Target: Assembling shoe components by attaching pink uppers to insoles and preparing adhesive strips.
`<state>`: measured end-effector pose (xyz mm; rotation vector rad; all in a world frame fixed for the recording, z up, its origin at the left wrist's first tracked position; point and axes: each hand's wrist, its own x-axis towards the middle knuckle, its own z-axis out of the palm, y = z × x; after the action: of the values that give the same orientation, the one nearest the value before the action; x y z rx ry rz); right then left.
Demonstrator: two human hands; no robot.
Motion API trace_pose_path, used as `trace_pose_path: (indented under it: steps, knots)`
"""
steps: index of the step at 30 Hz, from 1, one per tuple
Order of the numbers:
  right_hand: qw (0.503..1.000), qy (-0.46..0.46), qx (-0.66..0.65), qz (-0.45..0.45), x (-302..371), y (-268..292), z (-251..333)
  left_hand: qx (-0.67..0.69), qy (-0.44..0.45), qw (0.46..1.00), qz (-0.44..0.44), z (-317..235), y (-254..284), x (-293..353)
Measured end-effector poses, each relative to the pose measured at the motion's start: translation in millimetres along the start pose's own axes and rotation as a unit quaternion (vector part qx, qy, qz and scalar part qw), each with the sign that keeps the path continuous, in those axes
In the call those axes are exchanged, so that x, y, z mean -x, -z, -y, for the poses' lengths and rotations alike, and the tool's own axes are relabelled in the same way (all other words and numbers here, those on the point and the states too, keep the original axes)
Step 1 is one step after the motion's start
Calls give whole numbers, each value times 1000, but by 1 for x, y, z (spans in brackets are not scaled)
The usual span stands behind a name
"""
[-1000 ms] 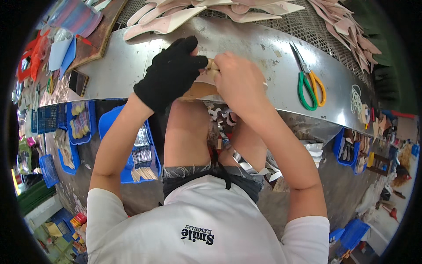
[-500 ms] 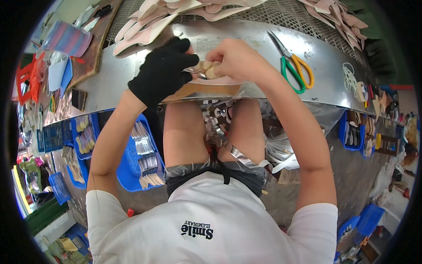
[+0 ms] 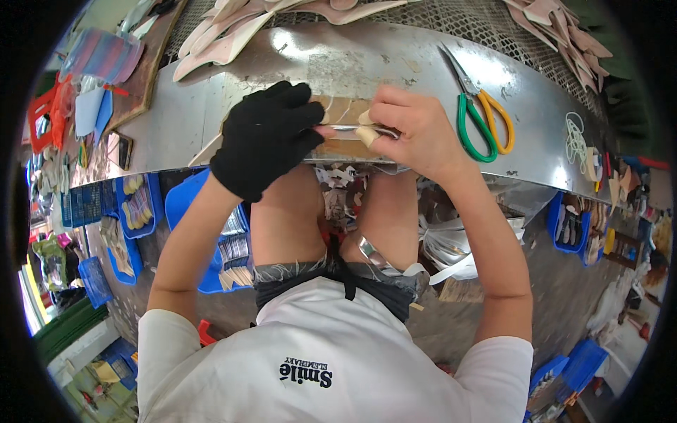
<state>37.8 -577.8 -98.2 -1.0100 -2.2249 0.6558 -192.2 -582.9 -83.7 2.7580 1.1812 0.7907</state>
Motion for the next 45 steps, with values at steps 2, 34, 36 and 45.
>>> trace_pose_path:
  steps: [2, 34, 36, 45]
  knots:
    - [1000, -15, -9, -1, -1, -2, 0, -5, -5, 1000, 10, 0, -1, -1]
    - [814, -246, -520, -80, 40, -29, 135, 652, 344, 674, 56, -42, 106, 101]
    - [835, -209, -487, -150, 39, -50, 145, 646, 358, 674, -22, -52, 104, 93]
    - [914, -155, -277, -253, 5, -74, 155, 665, 368, 606, -234, -59, 82, 63]
